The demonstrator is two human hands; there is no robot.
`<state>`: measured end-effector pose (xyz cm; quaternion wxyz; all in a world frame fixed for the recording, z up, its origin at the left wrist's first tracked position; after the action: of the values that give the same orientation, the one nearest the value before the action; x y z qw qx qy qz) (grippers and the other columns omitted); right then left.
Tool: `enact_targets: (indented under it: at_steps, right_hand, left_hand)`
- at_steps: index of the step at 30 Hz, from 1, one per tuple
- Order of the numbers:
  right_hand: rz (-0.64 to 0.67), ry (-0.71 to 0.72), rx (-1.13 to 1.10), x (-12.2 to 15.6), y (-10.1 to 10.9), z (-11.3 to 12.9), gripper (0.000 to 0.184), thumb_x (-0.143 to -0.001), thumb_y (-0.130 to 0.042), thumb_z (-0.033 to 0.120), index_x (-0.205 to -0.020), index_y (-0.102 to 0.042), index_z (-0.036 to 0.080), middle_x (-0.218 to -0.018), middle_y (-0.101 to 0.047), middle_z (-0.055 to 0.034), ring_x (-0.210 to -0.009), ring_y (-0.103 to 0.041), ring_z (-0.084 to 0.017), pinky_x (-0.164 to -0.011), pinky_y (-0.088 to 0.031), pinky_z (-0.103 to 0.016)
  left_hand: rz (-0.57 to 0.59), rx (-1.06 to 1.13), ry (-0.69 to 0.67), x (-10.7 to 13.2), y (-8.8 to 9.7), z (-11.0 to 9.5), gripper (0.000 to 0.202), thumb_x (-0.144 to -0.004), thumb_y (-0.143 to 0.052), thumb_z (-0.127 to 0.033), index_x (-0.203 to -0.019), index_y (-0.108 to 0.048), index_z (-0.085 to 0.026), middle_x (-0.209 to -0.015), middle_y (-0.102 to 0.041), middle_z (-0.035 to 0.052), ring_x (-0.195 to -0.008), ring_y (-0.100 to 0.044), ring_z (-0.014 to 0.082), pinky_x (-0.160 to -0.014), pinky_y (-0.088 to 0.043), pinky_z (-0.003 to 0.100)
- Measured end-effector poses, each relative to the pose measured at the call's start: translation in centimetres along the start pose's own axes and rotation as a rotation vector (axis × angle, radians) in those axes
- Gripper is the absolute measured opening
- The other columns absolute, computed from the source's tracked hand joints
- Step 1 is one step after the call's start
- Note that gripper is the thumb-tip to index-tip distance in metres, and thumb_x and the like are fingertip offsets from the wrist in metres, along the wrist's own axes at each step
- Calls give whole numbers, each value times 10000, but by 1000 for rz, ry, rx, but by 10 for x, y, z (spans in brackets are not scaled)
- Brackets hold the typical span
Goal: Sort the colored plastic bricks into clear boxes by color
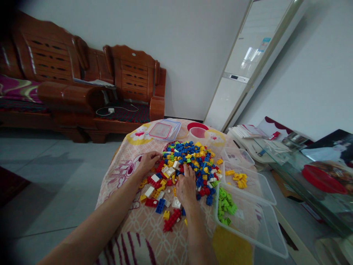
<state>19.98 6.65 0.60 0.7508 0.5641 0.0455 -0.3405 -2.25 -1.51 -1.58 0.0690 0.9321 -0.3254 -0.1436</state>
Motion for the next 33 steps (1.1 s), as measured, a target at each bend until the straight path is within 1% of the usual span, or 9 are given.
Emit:
enact_targets:
  at_steps: [4, 8, 11, 16, 21, 24, 26, 30, 33]
  right_hand:
    - [-18, -8, -9, 2, 1, 0, 228, -692, -507, 24, -821, -608, 182, -1426, -437, -118, -1362, -305, -297, -1080, -306, -526]
    - [-62, 2, -50, 3, 4, -1, 220, -695, -509, 40, -831, -571, 201, -1405, -445, -112, -1358, -314, -275, -1072, -311, -525]
    - [-101, 6, -82, 4, 4, -4, 189, -698, -519, 59, -806, -554, 209, -1362, -475, -119, -1328, -356, -273, -1056, -334, -513]
    - [-164, 17, -134, 6, 4, -11, 147, -714, -521, 78, -780, -536, 209, -1223, -561, -145, -1223, -453, -260, -1008, -387, -471]
    - [-275, 9, -175, 8, 11, -11, 128, -745, -516, 103, -801, -543, 216, -1073, -628, -115, -1063, -537, -235, -927, -434, -416]
    - [-322, -29, -137, 9, 17, -11, 111, -770, -521, 123, -814, -555, 219, -909, -640, -75, -925, -566, -222, -835, -461, -371]
    - [-328, -59, -102, 10, 19, -11, 91, -792, -524, 141, -820, -570, 214, -825, -630, -60, -848, -566, -215, -778, -464, -344]
    - [-315, -63, -72, 11, 19, -11, 72, -827, -542, 191, -832, -614, 192, -798, -648, -68, -800, -574, -211, -747, -462, -326]
    - [-296, -60, -67, 12, 18, -11, 121, -853, -547, 244, -830, -651, 187, -803, -674, -77, -798, -591, -211, -751, -463, -326]
  left_hand:
    - [1, -1, 3, -1, 0, 0, 210, -709, -558, -311, -786, -688, -165, -670, -681, 31, -618, -615, 163, -601, -489, 263]
    - [-5, -5, 10, -1, 0, 0, 205, -706, -561, -305, -785, -691, -167, -670, -682, 30, -622, -617, 162, -595, -483, 257]
    - [-2, 0, 8, -1, 0, 0, 201, -706, -554, -293, -783, -688, -164, -666, -681, 29, -610, -615, 159, -590, -481, 257]
    - [11, 5, 8, -1, 0, 1, 201, -708, -543, -292, -782, -681, -165, -675, -684, 29, -605, -612, 157, -593, -482, 259]
    - [7, -13, 20, -1, 0, 1, 203, -699, -551, -306, -775, -683, -172, -657, -674, 21, -617, -611, 162, -588, -472, 254]
    - [0, -19, 19, -1, 0, 0, 194, -697, -558, -309, -765, -684, -177, -663, -676, 21, -617, -610, 161, -586, -471, 253]
    - [-1, -15, 14, -1, 0, 0, 192, -699, -552, -298, -769, -684, -178, -663, -676, 20, -604, -606, 157, -584, -473, 253]
    - [7, -1, 3, -1, 0, 1, 192, -705, -545, -284, -779, -683, -172, -665, -674, 20, -595, -606, 154, -582, -476, 252]
    - [9, -6, 0, -1, 0, 2, 190, -708, -555, -290, -780, -685, -171, -664, -676, 23, -595, -609, 156, -582, -476, 254]
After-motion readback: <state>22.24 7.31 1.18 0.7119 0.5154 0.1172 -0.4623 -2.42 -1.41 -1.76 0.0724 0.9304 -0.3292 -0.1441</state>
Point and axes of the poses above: each hand's wrist, its own x-axis away from the middle knuckle, its own y-axis out of the back of the hand, z = x × y, the point moved 3 cm from there along -x, towards the middle knuckle
